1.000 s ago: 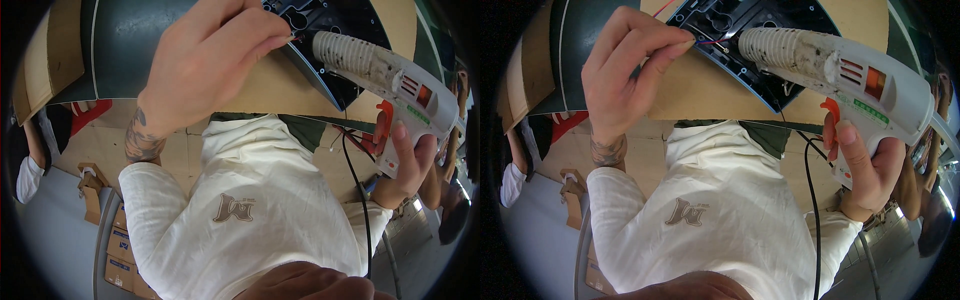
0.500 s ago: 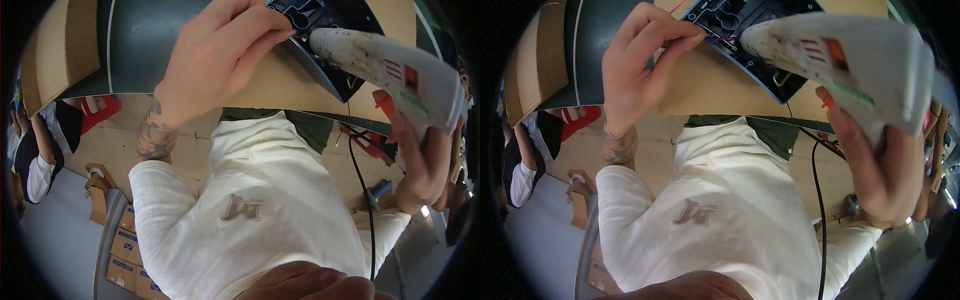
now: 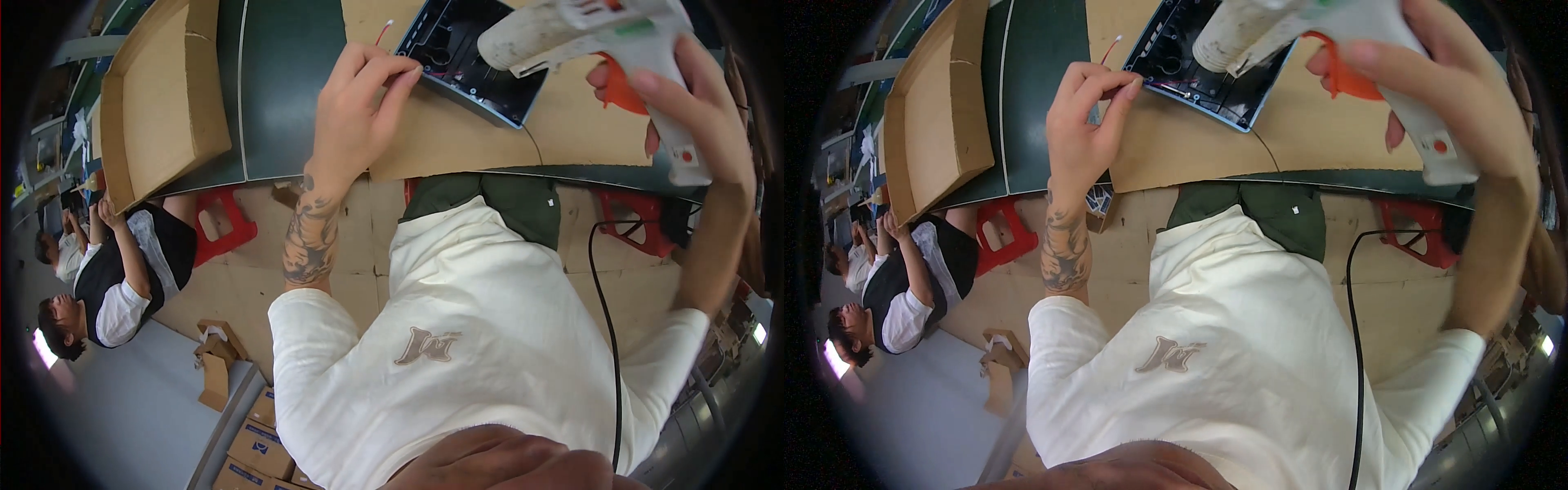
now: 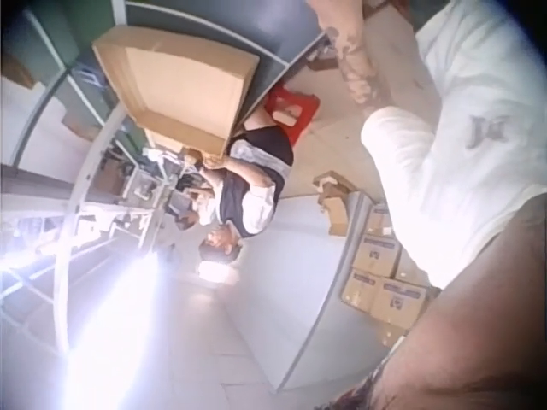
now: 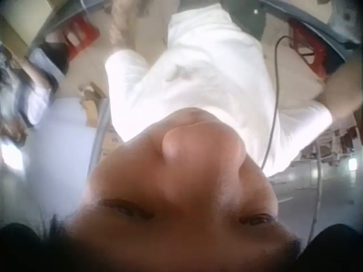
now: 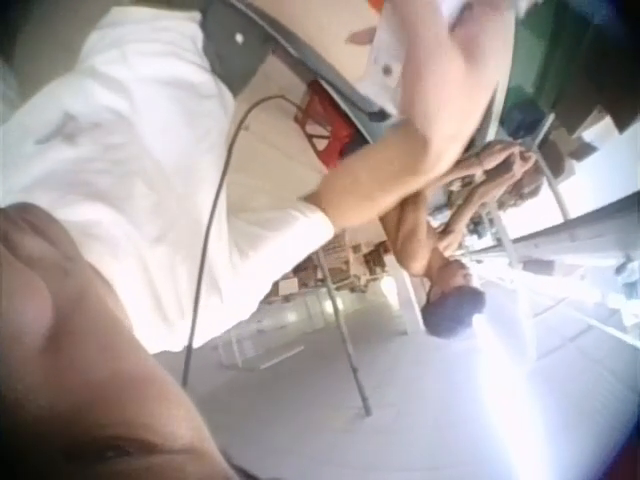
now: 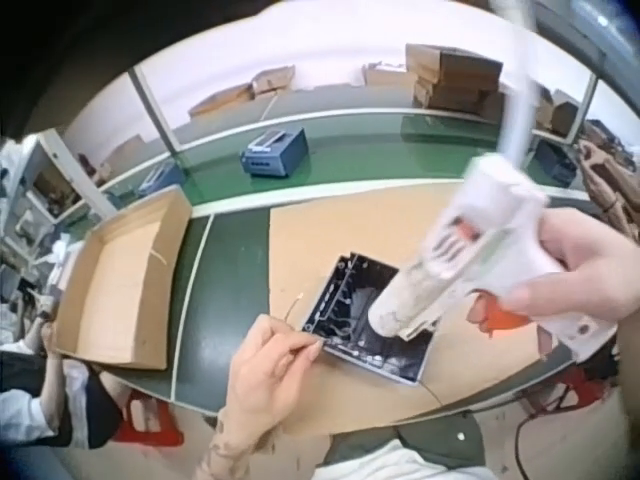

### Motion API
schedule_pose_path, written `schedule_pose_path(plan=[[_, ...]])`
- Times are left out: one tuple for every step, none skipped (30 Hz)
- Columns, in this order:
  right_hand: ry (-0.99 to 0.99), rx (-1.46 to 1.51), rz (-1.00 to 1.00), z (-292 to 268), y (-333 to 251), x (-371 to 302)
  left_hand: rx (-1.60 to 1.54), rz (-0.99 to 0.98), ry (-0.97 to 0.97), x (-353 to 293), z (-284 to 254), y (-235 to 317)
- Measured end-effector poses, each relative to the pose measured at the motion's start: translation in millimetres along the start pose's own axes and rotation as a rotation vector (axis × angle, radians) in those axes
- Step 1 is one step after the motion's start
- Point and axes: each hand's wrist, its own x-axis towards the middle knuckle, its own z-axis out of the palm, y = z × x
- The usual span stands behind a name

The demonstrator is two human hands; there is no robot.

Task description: Assembling a solar-powered electronic device using a hot glue gun to secure components.

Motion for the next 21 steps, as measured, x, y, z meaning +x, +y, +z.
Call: schedule_pose_path(plan=[[-0.007,0.083,-0.015,-7,8,0,-0.003,-0.025,0.007,0,-2,2],[0.029,0.18,-0.054,-14,31,-8,-0.005,-0.007,0.007,4,-3,7],[0.052,0.284,-0.146,-18,55,-15,0.045,0.002,-0.007,6,-6,12],[0.103,0.449,-0.206,-18,79,-23,0.084,0.015,-0.024,11,-7,16],[0.151,0.616,-0.274,-14,103,-32,0.085,0.036,-0.028,15,-11,21],[0.179,0.763,-0.314,-7,126,-38,0.243,0.169,-0.101,17,-19,26],[0.208,0.908,-0.357,-2,149,-42,0.4,0.306,-0.171,21,-24,30],[0.216,1.014,-0.388,3,170,-45,0.372,0.259,-0.28,20,-24,32],[0.253,1.099,-0.419,10,185,-48,0.381,0.282,-0.285,24,-21,31],[0.272,1.122,-0.434,16,200,-50,0.419,0.294,-0.374,29,-18,30],[0.286,1.147,-0.447,21,209,-53,0.462,0.3,-0.464,33,-17,29],[0.317,1.107,-0.435,28,210,-50,0.409,0.313,-0.515,39,-19,24],[0.348,1.067,-0.423,37,209,-45,0.435,0.331,-0.515,40,-20,18],[0.374,1.032,-0.439,43,210,-41,0.36,0.287,-0.553,41,-21,12],[0.416,1.002,-0.424,48,209,-39,0.282,0.238,-0.591,46,-20,13],[0.465,0.98,-0.443,53,206,-37,0.267,0.243,-0.583,53,-21,15],[0.515,0.955,-0.459,57,203,-34,0.277,0.261,-0.585,66,-21,17],[0.516,0.965,-0.473,62,201,-31,0.234,0.251,-0.561,76,-23,22],[0.635,0.959,-0.464,68,201,-27,0.19,0.24,-0.538,87,-24,27],[0.749,0.951,-0.453,71,200,-23,0.178,0.262,-0.499,102,-21,29],[0.747,0.961,-0.463,71,200,-20,0.19,0.267,-0.499,116,-15,32]])
